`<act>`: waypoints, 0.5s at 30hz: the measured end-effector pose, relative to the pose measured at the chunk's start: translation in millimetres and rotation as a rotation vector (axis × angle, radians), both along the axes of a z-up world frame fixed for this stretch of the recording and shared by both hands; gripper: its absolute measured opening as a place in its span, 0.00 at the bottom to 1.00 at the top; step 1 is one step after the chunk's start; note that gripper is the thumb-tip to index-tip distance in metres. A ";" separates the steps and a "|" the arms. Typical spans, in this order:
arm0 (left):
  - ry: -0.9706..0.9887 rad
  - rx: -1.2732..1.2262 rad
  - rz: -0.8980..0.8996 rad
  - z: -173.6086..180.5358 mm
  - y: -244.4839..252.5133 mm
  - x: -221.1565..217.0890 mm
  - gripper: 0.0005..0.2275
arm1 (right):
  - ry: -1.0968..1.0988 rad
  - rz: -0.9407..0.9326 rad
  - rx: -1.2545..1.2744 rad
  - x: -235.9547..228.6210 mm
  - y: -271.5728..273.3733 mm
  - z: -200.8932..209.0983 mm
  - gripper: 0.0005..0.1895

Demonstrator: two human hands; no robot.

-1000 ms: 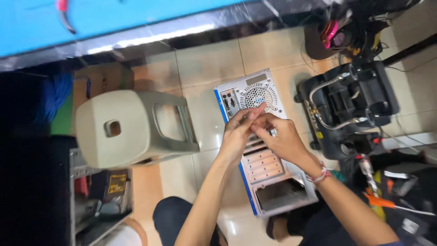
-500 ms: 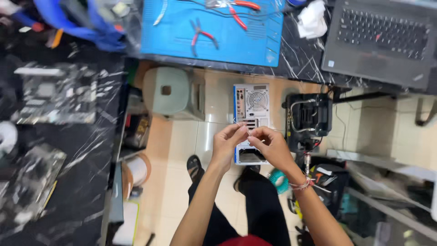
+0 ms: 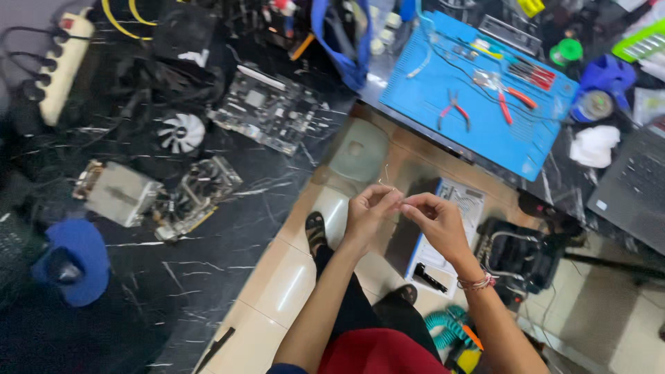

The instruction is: The person removes the side panel of a desktop computer case and extracts internal components, including the motherboard, CPU cooler, graphics card, and power supply. Each component is placed on a nearby workbench.

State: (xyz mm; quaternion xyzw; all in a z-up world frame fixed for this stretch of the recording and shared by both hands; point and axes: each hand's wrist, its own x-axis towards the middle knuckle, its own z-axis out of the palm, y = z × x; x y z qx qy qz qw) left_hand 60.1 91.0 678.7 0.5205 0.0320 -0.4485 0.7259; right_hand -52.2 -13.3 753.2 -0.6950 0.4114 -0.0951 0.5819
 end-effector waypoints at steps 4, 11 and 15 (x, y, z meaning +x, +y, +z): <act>-0.018 0.033 0.068 -41.2 29.7 88.1 0.11 | 0.044 0.106 -0.060 96.9 16.5 -22.7 0.07; 0.006 0.108 0.046 -25.8 88.5 223.6 0.16 | 0.048 0.195 -0.097 246.8 36.1 -88.6 0.09; 0.104 0.192 0.043 -39.9 99.2 264.8 0.22 | 0.123 0.057 -0.082 300.4 23.3 -117.5 0.10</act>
